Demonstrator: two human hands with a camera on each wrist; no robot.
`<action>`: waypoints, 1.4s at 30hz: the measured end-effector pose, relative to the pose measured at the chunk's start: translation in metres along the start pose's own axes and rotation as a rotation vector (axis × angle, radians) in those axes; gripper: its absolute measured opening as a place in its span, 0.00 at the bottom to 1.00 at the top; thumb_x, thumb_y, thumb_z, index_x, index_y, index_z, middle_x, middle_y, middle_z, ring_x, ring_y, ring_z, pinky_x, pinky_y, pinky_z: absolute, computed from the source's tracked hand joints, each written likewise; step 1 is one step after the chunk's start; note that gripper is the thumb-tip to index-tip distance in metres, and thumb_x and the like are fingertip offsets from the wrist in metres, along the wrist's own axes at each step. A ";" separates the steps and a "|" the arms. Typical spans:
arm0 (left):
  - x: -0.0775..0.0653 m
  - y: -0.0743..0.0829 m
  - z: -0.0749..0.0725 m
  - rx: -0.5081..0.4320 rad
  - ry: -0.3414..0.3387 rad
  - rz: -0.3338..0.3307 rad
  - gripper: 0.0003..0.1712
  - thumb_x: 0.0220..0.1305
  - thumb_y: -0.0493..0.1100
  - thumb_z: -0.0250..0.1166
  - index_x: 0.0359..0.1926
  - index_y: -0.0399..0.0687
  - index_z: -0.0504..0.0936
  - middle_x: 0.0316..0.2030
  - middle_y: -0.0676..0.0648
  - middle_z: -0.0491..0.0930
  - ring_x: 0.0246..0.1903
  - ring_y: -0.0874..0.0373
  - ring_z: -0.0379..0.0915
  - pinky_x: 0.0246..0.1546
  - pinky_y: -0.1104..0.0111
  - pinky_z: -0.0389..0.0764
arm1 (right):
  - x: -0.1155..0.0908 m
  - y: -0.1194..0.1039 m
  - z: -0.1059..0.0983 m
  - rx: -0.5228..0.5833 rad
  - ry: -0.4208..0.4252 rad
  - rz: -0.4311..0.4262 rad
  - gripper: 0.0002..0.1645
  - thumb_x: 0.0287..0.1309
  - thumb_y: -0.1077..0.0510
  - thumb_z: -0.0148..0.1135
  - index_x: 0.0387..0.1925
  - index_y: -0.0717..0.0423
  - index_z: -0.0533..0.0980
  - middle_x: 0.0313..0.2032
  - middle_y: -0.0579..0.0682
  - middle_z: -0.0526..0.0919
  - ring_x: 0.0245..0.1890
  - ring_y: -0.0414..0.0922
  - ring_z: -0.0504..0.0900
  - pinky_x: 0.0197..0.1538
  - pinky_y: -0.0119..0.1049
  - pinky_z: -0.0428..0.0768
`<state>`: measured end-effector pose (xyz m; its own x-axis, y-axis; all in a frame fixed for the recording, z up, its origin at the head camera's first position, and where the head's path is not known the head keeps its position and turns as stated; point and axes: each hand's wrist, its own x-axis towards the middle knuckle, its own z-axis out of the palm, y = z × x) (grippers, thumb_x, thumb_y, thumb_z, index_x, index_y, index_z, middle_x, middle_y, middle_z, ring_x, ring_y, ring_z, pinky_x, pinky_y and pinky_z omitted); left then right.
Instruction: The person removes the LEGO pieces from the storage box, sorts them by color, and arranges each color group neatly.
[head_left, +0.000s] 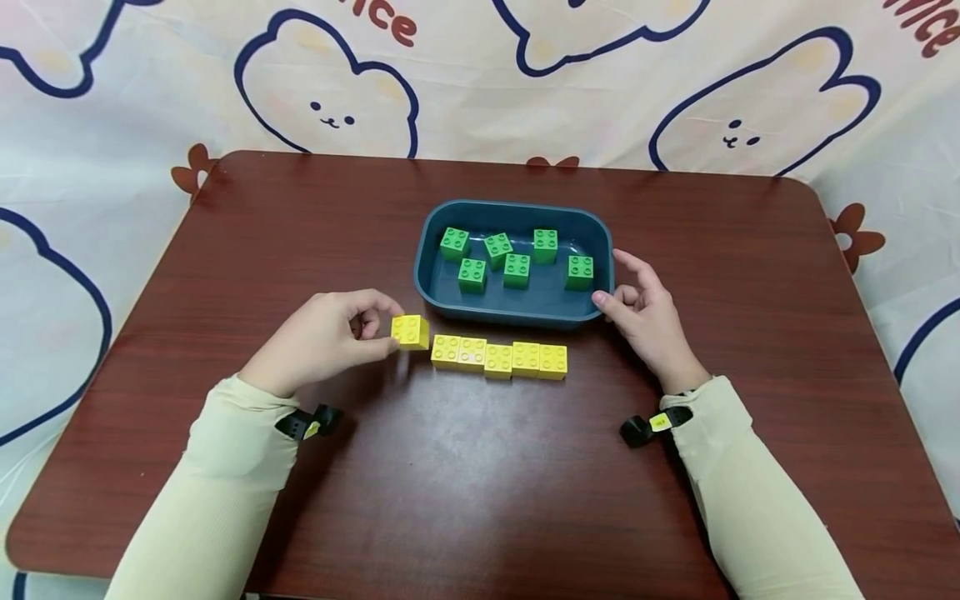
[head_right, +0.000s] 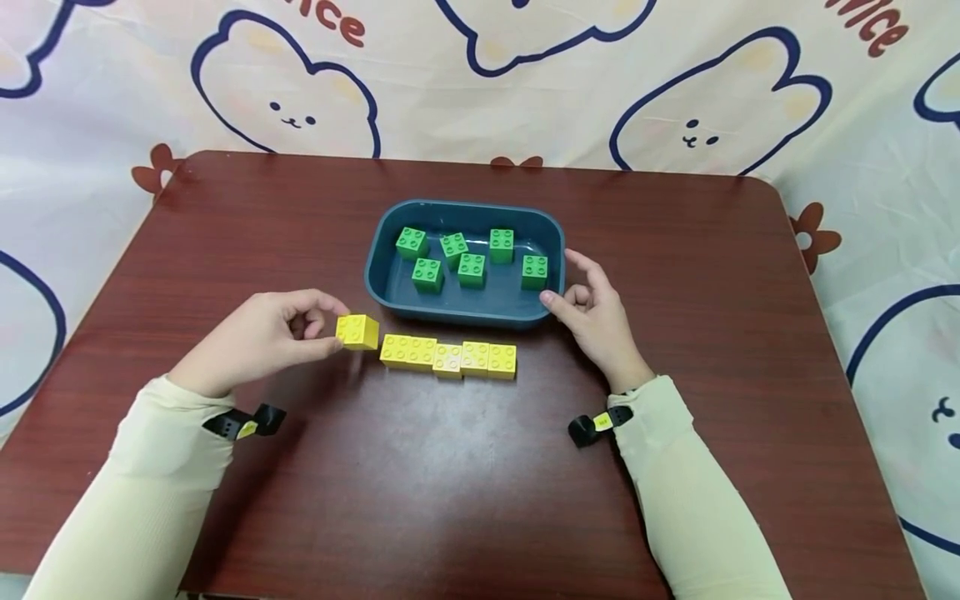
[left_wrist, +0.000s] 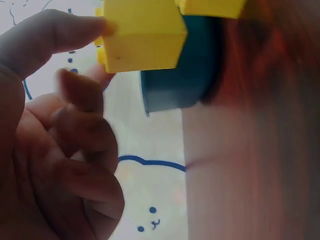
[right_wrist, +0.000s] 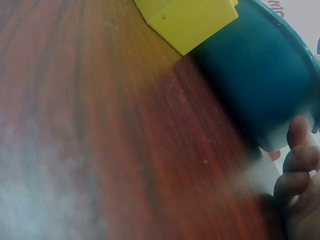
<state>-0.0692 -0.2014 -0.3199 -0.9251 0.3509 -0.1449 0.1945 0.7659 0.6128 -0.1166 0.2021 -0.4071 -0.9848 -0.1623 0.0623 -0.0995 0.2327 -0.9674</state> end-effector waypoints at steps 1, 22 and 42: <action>0.001 -0.003 0.001 0.003 -0.006 -0.009 0.15 0.58 0.41 0.73 0.46 0.52 0.84 0.25 0.51 0.73 0.26 0.56 0.69 0.26 0.65 0.70 | 0.000 0.000 0.000 -0.001 0.000 0.001 0.40 0.66 0.58 0.65 0.75 0.49 0.60 0.22 0.49 0.74 0.20 0.41 0.69 0.22 0.30 0.68; 0.014 -0.005 0.025 0.032 -0.085 -0.009 0.11 0.54 0.38 0.72 0.39 0.52 0.84 0.28 0.55 0.80 0.29 0.59 0.74 0.31 0.64 0.76 | 0.001 0.002 0.000 0.008 0.001 -0.007 0.40 0.66 0.60 0.65 0.75 0.52 0.59 0.21 0.46 0.74 0.20 0.40 0.70 0.23 0.30 0.68; 0.016 0.000 0.035 -0.026 -0.087 0.031 0.10 0.56 0.38 0.72 0.40 0.52 0.84 0.26 0.57 0.79 0.24 0.61 0.72 0.28 0.67 0.73 | 0.002 0.002 0.000 -0.002 0.005 -0.003 0.40 0.66 0.60 0.65 0.75 0.51 0.59 0.21 0.47 0.74 0.20 0.40 0.70 0.23 0.30 0.68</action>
<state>-0.0724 -0.1764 -0.3496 -0.8865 0.4210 -0.1921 0.2133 0.7402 0.6377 -0.1184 0.2020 -0.4089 -0.9852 -0.1582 0.0666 -0.1029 0.2339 -0.9668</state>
